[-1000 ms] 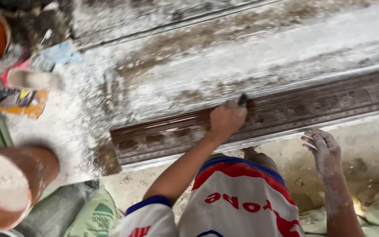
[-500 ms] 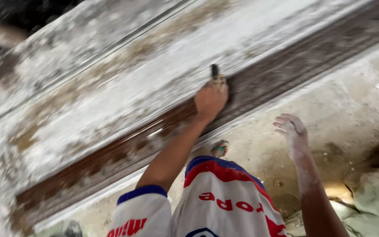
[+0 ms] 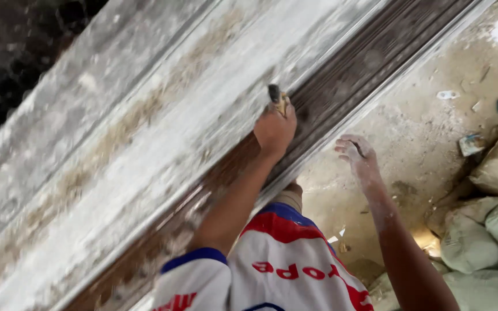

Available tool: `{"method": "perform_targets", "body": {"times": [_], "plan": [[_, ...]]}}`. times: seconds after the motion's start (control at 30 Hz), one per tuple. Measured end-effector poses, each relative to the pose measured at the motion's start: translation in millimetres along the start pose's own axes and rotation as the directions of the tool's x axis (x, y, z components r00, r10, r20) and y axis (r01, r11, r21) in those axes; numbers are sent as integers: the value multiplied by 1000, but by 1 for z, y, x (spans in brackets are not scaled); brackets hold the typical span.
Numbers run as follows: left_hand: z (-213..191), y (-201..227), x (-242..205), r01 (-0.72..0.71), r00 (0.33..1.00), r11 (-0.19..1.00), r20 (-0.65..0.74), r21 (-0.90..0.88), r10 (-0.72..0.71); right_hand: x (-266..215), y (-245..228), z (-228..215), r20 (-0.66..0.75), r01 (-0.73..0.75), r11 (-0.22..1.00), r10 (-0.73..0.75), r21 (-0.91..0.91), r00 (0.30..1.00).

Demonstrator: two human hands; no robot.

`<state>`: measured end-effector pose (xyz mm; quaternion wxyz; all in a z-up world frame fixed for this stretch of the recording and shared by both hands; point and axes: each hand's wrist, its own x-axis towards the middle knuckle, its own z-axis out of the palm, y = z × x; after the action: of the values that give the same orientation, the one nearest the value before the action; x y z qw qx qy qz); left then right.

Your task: Applying a brown stain or finish to decorative architectural moldings using a brush.

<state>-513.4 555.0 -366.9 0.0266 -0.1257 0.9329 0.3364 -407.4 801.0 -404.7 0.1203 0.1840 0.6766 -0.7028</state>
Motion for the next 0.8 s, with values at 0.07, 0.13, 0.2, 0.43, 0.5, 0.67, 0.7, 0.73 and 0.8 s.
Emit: {"method": "perform_targets", "body": {"times": [0.07, 0.13, 0.2, 0.43, 0.5, 0.67, 0.7, 0.73, 0.8], "plan": [[35, 39, 36, -26, 999, 1000, 47, -14, 27, 37, -20, -34, -20, 52, 998, -52, 31, 998], [70, 73, 59, -131, 991, 991, -37, -10, 130, 54, -39, -71, -121, -91, 984, 73, -152, 990], [94, 111, 77, -138, 988, 989, -76, -57, 133, 73, -57, -105, -171, -72, 982, 42, -174, 984], [174, 222, 148, -93, 984, 994, -154, -54, 84, 160, -86, -195, -270, -104, 980, 56, -167, 961], [192, 253, 164, -97, 984, 993, -158, -73, 85, 191, -88, -223, -285, -153, 971, 97, -182, 954], [246, 330, 209, -83, 979, 996, -191, -37, 75, 295, -106, -308, -286, -171, 978, 132, -116, 949], [256, 346, 215, -57, 983, 998, -173, -8, 54, 312, -109, -324, -306, -159, 980, 115, -123, 945], [268, 371, 236, -44, 984, 999, -171, 10, 45, 346, -120, -342, -327, -124, 983, 74, -134, 942], [305, 399, 262, -122, 967, 992, -225, -11, 116, 394, -128, -373, -320, -173, 982, 142, -72, 937]]}}
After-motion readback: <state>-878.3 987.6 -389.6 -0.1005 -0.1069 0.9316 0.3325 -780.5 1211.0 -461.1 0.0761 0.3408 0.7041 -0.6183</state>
